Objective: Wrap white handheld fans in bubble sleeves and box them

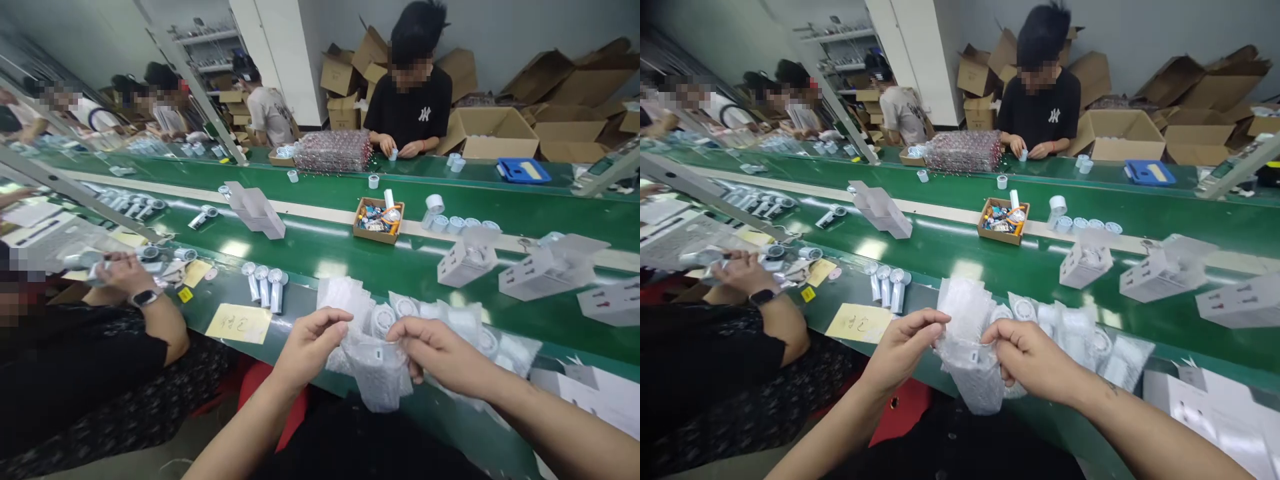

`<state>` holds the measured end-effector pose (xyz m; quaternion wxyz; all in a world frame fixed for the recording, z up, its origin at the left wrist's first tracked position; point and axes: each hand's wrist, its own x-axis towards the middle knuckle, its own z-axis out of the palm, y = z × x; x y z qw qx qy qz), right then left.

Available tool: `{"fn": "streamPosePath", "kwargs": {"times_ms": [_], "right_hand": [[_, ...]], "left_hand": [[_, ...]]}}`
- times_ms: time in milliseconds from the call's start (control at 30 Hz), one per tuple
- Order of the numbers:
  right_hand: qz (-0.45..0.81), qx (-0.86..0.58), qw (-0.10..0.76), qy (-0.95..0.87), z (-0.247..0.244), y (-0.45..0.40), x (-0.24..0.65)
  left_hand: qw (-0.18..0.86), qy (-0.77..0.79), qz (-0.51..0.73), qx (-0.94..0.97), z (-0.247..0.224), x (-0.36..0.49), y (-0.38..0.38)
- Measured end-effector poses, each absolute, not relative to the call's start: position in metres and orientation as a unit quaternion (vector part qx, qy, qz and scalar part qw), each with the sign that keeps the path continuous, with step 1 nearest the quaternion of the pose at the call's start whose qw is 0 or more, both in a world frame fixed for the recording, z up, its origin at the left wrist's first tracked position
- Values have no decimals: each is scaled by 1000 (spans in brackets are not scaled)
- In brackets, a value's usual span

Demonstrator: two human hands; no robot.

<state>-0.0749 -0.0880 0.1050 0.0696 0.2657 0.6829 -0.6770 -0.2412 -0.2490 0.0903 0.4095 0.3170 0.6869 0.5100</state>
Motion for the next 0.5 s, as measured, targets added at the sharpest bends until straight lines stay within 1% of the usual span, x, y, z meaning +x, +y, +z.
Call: {"fn": "streamPosePath", "kwargs": {"times_ms": [100, 167, 267, 300, 333, 367, 400, 433, 500], "right_hand": [[-788, 278, 54, 547, 107, -101, -138], [-830, 240, 77, 498, 105, -110, -181], [-817, 129, 156, 541, 95, -105, -251], [-785, 105, 148, 592, 89, -98, -279], [-744, 93, 126, 649, 82, -88, -308], [-688, 108, 52, 716, 74, -79, -340], [-610, 132, -48, 780, 63, -70, -374], [-576, 145, -91, 800, 52, -62, -408], [-545, 142, -112, 819, 26, -54, -475]], "left_hand": [[352, 682, 504, 396, 95, -270, -259], [314, 702, 492, 409, 91, -288, -266], [216, 751, 497, 377, 81, -322, -280], [179, 764, 498, 369, 77, -335, -287], [143, 774, 504, 355, 74, -348, -295], [114, 783, 516, 327, 70, -360, -303], [98, 791, 536, 280, 65, -370, -312], [95, 792, 562, 217, 60, -379, -320], [119, 769, 624, 74, 49, -390, -334]]}}
